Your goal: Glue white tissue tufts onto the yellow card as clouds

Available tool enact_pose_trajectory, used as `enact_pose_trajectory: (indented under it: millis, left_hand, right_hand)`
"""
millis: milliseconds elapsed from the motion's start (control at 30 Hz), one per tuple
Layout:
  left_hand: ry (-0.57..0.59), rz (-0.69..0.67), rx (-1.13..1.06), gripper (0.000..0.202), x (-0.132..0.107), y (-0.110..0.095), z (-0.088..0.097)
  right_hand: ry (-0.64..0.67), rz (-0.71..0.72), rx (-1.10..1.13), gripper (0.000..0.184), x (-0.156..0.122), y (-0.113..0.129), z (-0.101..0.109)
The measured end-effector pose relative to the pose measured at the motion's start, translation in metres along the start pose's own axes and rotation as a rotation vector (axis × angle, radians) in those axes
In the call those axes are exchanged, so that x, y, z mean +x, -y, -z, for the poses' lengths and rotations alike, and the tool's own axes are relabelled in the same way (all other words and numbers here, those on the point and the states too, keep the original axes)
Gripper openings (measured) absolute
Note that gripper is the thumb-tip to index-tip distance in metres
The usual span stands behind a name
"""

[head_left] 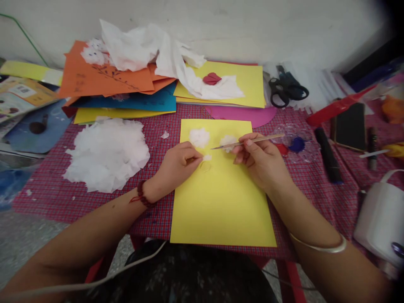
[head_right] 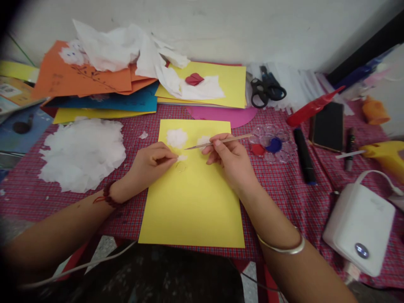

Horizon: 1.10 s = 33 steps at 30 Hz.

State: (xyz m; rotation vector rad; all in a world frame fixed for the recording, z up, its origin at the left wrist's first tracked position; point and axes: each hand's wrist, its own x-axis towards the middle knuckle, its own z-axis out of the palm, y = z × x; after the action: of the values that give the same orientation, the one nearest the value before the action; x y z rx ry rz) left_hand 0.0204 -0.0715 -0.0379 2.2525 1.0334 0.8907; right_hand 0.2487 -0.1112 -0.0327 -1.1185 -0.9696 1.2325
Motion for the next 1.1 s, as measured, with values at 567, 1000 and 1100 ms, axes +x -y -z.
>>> enact_pose_trajectory:
  millis: [567,1000,1100]
  left_hand:
    - [0.025,-0.138,0.114,0.012,-0.006,0.001,0.0]
    - [0.044,-0.097,0.101,0.012,-0.003,0.001,-0.003]
    - [0.053,-0.067,0.094,0.012,-0.003,0.0,-0.003]
  right_hand:
    - [0.017,0.026,-0.119,0.027,0.0,0.001,-0.005]
    - [0.083,0.007,-0.273,0.024,0.007,0.003,-0.017]
    - [0.082,0.002,-0.294,0.023,0.007,0.003,-0.017]
